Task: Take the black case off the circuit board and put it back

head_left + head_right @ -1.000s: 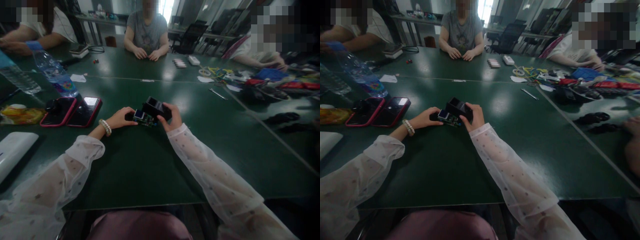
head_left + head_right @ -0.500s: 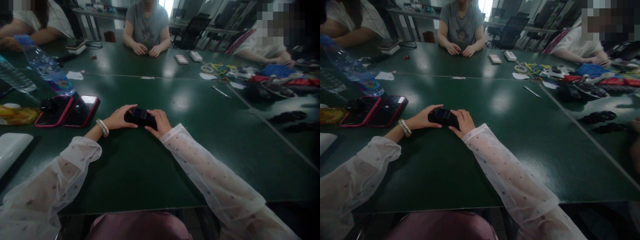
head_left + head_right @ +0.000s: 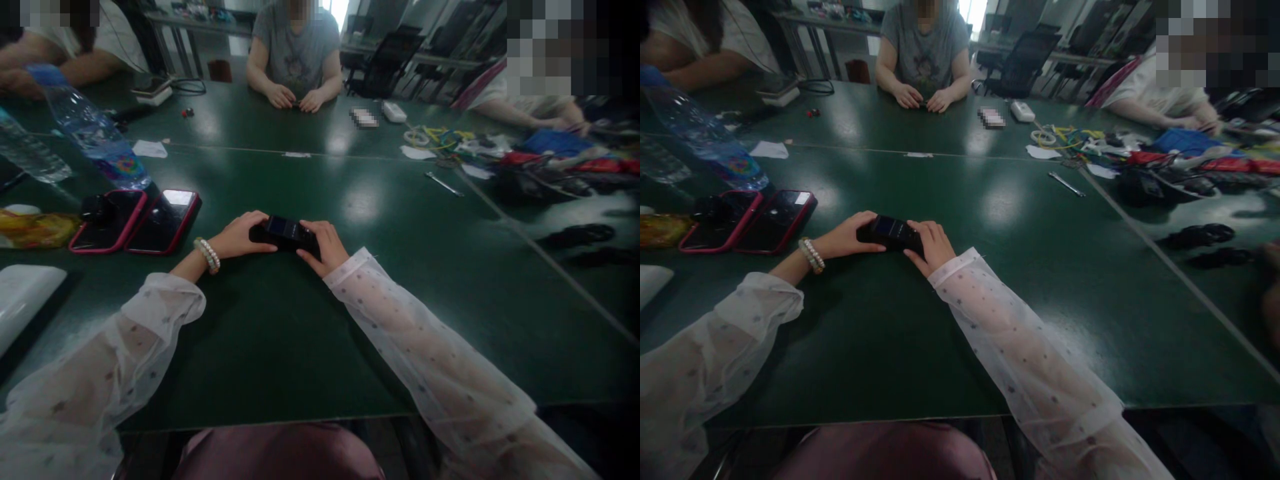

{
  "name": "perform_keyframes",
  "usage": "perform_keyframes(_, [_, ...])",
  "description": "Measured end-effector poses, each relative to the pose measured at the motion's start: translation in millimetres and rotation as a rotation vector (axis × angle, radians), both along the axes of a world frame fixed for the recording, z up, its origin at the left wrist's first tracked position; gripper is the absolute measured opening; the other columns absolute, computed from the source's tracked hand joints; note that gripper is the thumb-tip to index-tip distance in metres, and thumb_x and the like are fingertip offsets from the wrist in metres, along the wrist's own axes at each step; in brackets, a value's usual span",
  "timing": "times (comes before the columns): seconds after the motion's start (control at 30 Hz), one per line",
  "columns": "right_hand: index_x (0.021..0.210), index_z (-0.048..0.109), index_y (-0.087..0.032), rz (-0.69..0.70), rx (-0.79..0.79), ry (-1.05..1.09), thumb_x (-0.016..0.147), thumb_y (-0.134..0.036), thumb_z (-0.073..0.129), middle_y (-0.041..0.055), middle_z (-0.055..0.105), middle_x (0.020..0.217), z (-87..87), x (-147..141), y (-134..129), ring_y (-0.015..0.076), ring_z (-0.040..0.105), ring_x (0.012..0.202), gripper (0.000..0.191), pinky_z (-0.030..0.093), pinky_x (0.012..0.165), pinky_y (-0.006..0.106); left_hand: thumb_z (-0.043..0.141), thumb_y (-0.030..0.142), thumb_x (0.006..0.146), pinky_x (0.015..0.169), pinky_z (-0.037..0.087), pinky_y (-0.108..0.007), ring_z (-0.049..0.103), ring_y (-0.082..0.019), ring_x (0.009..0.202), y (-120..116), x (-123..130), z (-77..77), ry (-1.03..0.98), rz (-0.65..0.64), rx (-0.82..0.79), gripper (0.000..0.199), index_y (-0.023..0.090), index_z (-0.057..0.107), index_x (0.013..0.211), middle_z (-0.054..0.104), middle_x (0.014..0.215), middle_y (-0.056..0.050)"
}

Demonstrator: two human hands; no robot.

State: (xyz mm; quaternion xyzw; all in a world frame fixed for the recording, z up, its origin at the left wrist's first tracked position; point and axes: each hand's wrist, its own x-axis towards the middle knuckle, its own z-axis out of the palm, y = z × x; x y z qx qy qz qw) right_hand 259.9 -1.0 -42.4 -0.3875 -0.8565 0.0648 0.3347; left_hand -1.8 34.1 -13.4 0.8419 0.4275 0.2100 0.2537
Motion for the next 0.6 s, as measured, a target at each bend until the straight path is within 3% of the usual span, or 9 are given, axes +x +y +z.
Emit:
perform_keyframes(0.33, [0.139, 0.039, -0.022, 0.026, 0.016, 0.02, 0.088, -0.031, 0.06, 0.0145, 0.054, 0.124, -1.4, 3.3, 3.0, 0.0309, 0.054, 0.118, 0.055, 0.05, 0.098, 0.053, 0.075, 0.059, 0.071, 0.095, 0.045, -0.047, 0.056, -0.03, 0.109, 0.3, 0.1, 0.4, 0.018, 0.004, 0.001, 0.062, 0.02, 0.058, 0.116, 0.06, 0.121, -0.01])
perform_keyframes(0.6, [0.14, 0.038, -0.025, 0.025, -0.038, 0.013, 0.086, -0.03, 0.063, 0.0136, 0.055, 0.125, -0.7, 4.5, 4.7, 0.0323, 0.054, 0.119, 0.06, 0.049, 0.099, 0.057, 0.074, 0.06, 0.071, 0.095, 0.045, -0.048, 0.056, -0.03, 0.109, 1.0, -0.9, -0.7, 0.019, 0.001, 0.004, 0.063, 0.021, 0.058, 0.117, 0.06, 0.12, -0.009])
